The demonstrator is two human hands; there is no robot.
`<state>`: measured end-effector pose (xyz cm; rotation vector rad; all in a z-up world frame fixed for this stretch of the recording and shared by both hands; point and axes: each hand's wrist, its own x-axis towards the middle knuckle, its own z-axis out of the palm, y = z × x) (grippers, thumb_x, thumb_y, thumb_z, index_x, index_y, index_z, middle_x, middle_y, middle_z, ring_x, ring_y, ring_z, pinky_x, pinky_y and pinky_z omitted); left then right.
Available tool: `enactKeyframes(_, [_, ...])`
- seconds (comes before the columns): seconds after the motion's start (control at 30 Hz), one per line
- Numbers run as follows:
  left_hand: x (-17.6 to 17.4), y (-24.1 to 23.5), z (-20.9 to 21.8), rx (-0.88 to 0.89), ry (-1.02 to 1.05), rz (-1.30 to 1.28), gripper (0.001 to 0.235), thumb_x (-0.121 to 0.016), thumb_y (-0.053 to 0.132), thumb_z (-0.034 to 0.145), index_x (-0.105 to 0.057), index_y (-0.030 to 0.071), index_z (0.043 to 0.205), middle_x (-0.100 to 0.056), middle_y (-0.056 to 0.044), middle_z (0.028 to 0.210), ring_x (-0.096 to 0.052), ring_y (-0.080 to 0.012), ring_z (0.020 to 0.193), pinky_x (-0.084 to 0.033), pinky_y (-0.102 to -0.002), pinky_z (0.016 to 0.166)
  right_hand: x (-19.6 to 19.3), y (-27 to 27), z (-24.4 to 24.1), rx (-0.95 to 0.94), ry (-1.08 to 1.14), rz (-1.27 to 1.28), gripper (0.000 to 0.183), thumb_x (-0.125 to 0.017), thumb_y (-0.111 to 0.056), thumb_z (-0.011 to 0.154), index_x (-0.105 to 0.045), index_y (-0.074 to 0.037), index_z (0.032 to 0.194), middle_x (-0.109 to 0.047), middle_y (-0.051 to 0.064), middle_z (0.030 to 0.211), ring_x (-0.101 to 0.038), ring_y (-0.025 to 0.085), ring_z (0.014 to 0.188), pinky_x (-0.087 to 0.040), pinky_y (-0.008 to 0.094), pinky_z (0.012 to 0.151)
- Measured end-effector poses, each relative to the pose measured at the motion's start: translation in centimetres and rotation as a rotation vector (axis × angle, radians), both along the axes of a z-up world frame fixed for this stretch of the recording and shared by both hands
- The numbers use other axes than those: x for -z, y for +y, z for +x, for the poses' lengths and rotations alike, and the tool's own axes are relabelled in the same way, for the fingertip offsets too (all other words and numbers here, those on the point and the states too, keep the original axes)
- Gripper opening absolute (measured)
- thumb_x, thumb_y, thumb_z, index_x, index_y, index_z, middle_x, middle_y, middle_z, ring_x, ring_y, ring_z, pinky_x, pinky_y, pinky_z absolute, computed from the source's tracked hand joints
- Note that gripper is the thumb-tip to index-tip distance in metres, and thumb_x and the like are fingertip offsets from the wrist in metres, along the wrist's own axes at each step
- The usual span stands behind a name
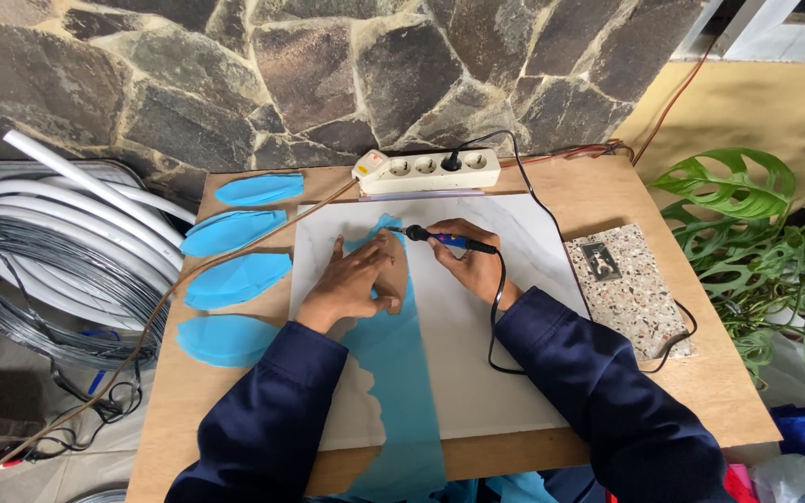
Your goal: Using a heat tool to cut out petal-shaped pieces from blue fabric by tracing a cardboard template on a workbench.
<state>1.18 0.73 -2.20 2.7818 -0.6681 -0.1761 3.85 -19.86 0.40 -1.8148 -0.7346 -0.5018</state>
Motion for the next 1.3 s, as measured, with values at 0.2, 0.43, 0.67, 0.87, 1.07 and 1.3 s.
enactKeyframes(0.2, [0.2, 0.0, 0.2, -0.006, 0.005, 0.019, 0.058, -0.059, 0.053, 0.074, -0.048, 0.014, 0.115, -0.031, -0.012, 0.14, -0.025, -0.0239, 0.132, -0.005, -0.066, 0.101, -0.3, 0.1, -0.1, -0.015, 0.005, 0.005, 0.009, -0.064, -0.001, 0.076, -0.067, -0.003, 0.085, -0.066, 0.015, 0.08, -0.064, 0.029, 0.074, -0.049, 0.033, 0.066])
enactKeyframes(0.43, [0.4, 0.1, 0.2, -0.003, -0.001, 0.014, 0.059, -0.058, 0.054, 0.075, -0.047, 0.013, 0.116, -0.03, -0.013, 0.14, -0.025, -0.0248, 0.132, -0.005, -0.067, 0.101, -1.3, 0.0, -0.2, -0.046, -0.014, -0.019, 0.01, -0.063, 0.0, 0.076, -0.067, -0.003, 0.085, -0.066, 0.016, 0.079, -0.064, 0.03, 0.072, -0.049, 0.034, 0.063])
enactKeyframes(0.67, [0.3, 0.0, 0.1, -0.007, 0.007, -0.001, 0.057, -0.059, 0.05, 0.076, -0.047, 0.012, 0.117, -0.029, -0.013, 0.14, -0.025, -0.0258, 0.131, -0.002, -0.068, 0.1, -2.5, -0.5, -0.8, -0.091, -0.004, -0.091, 0.008, -0.062, 0.001, 0.076, -0.065, 0.0, 0.083, -0.065, 0.018, 0.077, -0.063, 0.031, 0.068, -0.048, 0.035, 0.061])
enactKeyframes(0.87, [0.2, 0.0, 0.1, -0.01, 0.011, 0.006, 0.057, -0.059, 0.05, 0.076, -0.047, 0.013, 0.117, -0.029, -0.013, 0.141, -0.025, -0.0253, 0.132, -0.001, -0.068, 0.1, -2.8, -0.8, -1.2, -0.104, -0.021, -0.122, 0.008, -0.062, 0.001, 0.076, -0.065, 0.001, 0.083, -0.064, 0.018, 0.077, -0.063, 0.032, 0.068, -0.049, 0.036, 0.061])
enactKeyframes(1.07, [0.1, -0.1, 0.0, -0.014, 0.012, 0.015, 0.057, -0.06, 0.049, 0.075, -0.046, 0.014, 0.118, -0.029, -0.012, 0.141, -0.025, -0.0244, 0.132, -0.001, -0.068, 0.1, -3.1, -1.0, -2.5, -0.11, -0.038, -0.159, 0.008, -0.061, -0.001, 0.076, -0.065, -0.001, 0.083, -0.065, 0.017, 0.077, -0.063, 0.031, 0.066, -0.048, 0.034, 0.056])
enactKeyframes(1.3, [0.2, -0.1, 0.0, -0.015, -0.014, 0.032, 0.056, -0.06, 0.047, 0.075, -0.047, 0.014, 0.118, -0.03, -0.011, 0.14, -0.025, -0.0242, 0.132, -0.002, -0.069, 0.1, -3.1, -0.9, -3.9, -0.111, -0.103, -0.225, 0.006, -0.059, -0.003, 0.079, -0.064, -0.002, 0.082, -0.064, 0.016, 0.077, -0.063, 0.032, 0.064, -0.049, 0.032, 0.053])
